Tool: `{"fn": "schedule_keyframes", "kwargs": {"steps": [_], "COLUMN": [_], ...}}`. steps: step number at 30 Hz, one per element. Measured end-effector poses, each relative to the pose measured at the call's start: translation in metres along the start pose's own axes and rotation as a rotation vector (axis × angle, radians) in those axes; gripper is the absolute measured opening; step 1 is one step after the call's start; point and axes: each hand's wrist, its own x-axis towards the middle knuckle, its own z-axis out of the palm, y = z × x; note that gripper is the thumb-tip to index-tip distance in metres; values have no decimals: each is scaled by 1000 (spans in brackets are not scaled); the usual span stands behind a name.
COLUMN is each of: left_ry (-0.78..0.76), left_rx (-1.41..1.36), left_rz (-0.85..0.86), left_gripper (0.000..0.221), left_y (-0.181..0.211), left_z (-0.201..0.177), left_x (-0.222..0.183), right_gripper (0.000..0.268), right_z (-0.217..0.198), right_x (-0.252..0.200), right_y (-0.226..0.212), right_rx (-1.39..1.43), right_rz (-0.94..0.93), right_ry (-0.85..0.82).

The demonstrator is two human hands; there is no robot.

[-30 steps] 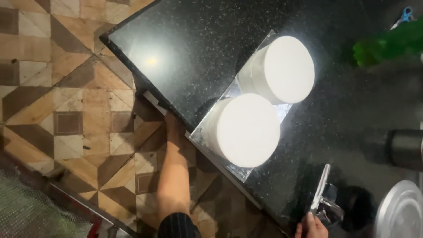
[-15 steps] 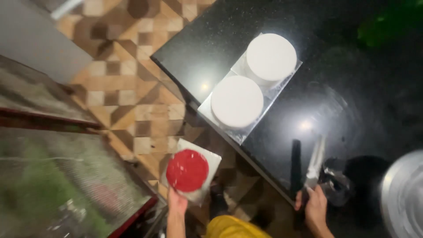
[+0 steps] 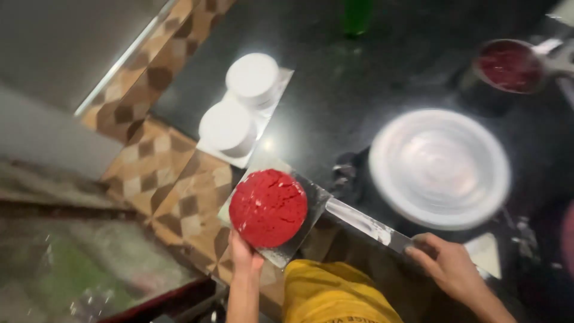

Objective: The person places a red cake layer on a turntable plate, trims its edges with a long knife, and spreads white cream over the layer with a spatula, working at a dark counter with a bowl of cream and a container of cherries nearby.

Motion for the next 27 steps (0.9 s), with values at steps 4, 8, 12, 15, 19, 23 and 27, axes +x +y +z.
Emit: {"fn": "schedule_keyframes", "kwargs": {"steps": [4, 8, 12, 15, 19, 23, 27], "left_ry": [-213, -349, -456, -533, -605, -631, -617], "left_rx": [7, 59, 100, 109, 189, 203, 204], "left_rz": [-105, -265, -417, -491, -502, -565, -617], "left_gripper": [48, 49, 49, 49, 50, 49, 50], "left_y": [-32, -69, -114, -128, -141, -133, -140], "left_z": [90, 166, 220, 256, 280, 308, 312], "left_x": [5, -6, -18, -14, 13, 21, 32], "right_gripper": [38, 38, 36, 36, 33, 34, 33], "right_z": [-43, -56, -47, -48, -55, -47, -39], "right_x": [-16, -16, 5, 20, 30, 46, 50], "right_y": [12, 19, 10, -6, -20, -15, -12], "right_rx": [-140, -299, -143, -53, 202, 188, 297], "right_rz": [-36, -48, -90, 29, 160, 129, 175], "right_ry": [91, 164, 249, 301, 424, 535, 567]}}
